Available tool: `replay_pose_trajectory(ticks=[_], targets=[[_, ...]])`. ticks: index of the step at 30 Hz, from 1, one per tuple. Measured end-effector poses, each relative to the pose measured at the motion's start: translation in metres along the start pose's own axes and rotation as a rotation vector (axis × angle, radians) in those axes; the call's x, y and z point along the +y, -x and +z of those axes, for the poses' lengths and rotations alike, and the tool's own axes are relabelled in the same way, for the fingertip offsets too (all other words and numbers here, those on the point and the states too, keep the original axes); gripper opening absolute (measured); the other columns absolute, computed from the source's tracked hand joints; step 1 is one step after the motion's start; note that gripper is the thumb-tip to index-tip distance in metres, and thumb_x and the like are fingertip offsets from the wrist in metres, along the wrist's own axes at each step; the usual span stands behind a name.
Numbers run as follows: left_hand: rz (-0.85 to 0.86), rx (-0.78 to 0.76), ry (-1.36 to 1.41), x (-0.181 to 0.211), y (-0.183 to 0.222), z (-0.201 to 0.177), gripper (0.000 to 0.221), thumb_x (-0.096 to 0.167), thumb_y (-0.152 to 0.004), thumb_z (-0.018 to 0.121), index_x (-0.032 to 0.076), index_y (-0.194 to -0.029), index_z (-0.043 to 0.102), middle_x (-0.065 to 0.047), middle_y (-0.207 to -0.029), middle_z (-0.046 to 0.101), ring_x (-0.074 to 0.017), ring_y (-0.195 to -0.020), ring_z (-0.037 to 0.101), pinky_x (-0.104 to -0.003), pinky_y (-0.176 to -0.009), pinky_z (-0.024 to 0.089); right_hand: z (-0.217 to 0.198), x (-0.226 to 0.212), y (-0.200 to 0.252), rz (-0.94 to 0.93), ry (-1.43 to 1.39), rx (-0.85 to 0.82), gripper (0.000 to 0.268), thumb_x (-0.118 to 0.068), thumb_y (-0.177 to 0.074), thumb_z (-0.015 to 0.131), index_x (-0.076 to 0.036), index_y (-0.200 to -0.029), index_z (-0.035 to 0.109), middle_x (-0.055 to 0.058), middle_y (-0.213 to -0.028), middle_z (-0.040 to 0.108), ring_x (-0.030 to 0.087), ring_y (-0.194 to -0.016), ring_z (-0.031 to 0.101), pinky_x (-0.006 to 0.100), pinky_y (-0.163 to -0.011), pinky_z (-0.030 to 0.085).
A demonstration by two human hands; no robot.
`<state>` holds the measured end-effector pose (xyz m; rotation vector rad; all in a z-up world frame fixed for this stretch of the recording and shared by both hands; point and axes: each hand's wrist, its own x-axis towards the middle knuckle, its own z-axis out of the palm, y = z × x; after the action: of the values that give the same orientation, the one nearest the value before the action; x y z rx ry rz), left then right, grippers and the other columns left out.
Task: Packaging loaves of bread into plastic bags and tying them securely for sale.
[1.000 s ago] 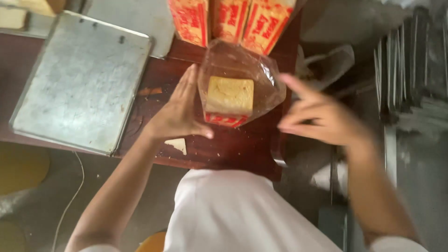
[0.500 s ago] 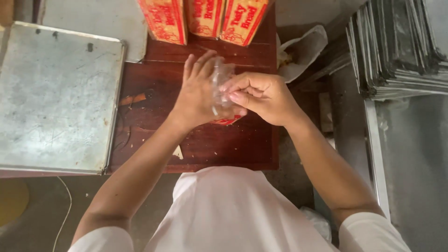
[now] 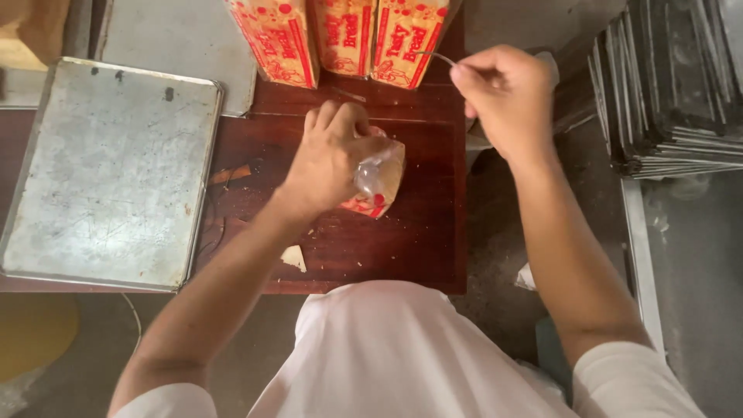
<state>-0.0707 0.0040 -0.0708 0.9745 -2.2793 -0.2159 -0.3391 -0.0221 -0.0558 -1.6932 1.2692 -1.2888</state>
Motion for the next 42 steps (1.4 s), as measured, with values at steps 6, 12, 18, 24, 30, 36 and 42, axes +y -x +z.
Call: replay_pose_trajectory(ticks=[6,12,18,24,30,36,42], targets=[[0.449,-0.092,-0.305,-0.012,-0.014,-0.016,0.019,0.019,-0.086,0.070,0.012,-0.103,0.073,-0.005,-0.093,0.063,-0.0229,-0.090,0.067,-0.039,-0.081,0.053,0.068,0.034,-0.022,-0.287,0.311,-0.053,0.010,-0.011,-0.095,0.074,-0.002,-0.092,0.074,0.009,-0.088,0.075,0.017,-0.080,0.072,0.033,-0.073,0.056],[0.624,-0.261,-0.322,-0.023,-0.038,-0.028,0.008,0.016,-0.086,0.064,0.009,-0.091,0.065,-0.005,-0.085,0.064,-0.0229,-0.081,0.069,-0.036,-0.065,0.055,0.106,0.036,-0.065,-0.131,0.006,-0.706,0.007,-0.004,-0.094,0.064,-0.002,-0.092,0.070,0.006,-0.094,0.067,0.013,-0.081,0.061,0.030,-0.072,0.050],[0.646,-0.413,-0.347,-0.025,-0.047,-0.034,0.012,0.022,-0.094,0.060,0.012,-0.095,0.066,-0.004,-0.081,0.066,-0.0231,-0.069,0.070,-0.039,-0.059,0.054,0.105,0.019,-0.076,-0.422,0.185,-0.800,0.008,0.001,-0.087,0.066,-0.001,-0.094,0.070,0.006,-0.094,0.062,0.014,-0.074,0.058,0.029,-0.063,0.048],[0.709,-0.474,-0.333,-0.029,-0.052,-0.030,0.018,0.017,-0.084,0.059,0.012,-0.100,0.066,-0.003,-0.081,0.067,-0.0216,-0.064,0.069,-0.038,-0.058,0.054,0.106,0.012,-0.070,-0.474,0.054,-0.835,0.011,0.001,-0.082,0.068,-0.001,-0.093,0.068,0.004,-0.091,0.067,0.013,-0.079,0.061,0.029,-0.067,0.049],[0.785,-0.271,-0.243,-0.041,-0.037,-0.028,0.007,0.017,-0.092,0.062,0.010,-0.095,0.062,-0.004,-0.085,0.065,-0.0206,-0.073,0.068,-0.036,-0.065,0.055,0.105,0.041,-0.073,-0.404,0.154,-0.919,0.002,-0.001,-0.088,0.068,-0.001,-0.086,0.067,0.005,-0.094,0.067,0.017,-0.088,0.061,0.032,-0.074,0.052],[0.663,-0.103,-0.210,-0.042,-0.020,-0.031,0.014,0.016,-0.086,0.068,0.012,-0.098,0.062,-0.004,-0.094,0.065,-0.0232,-0.083,0.070,-0.036,-0.071,0.058,0.081,0.017,-0.054,-0.662,0.187,-0.773,0.017,0.000,-0.077,0.075,-0.003,-0.094,0.074,0.006,-0.103,0.069,0.024,-0.099,0.062,0.037,-0.086,0.052],[0.448,-0.152,-0.081,-0.058,-0.003,-0.005,0.029,0.012,-0.085,0.073,0.010,-0.111,0.062,-0.008,-0.116,0.063,-0.0279,-0.088,0.071,-0.039,-0.070,0.059,0.074,0.028,-0.019,-0.439,0.168,-0.498,0.015,-0.005,-0.082,0.081,-0.001,-0.093,0.071,0.005,-0.093,0.068,0.021,-0.089,0.064,0.035,-0.084,0.051]])
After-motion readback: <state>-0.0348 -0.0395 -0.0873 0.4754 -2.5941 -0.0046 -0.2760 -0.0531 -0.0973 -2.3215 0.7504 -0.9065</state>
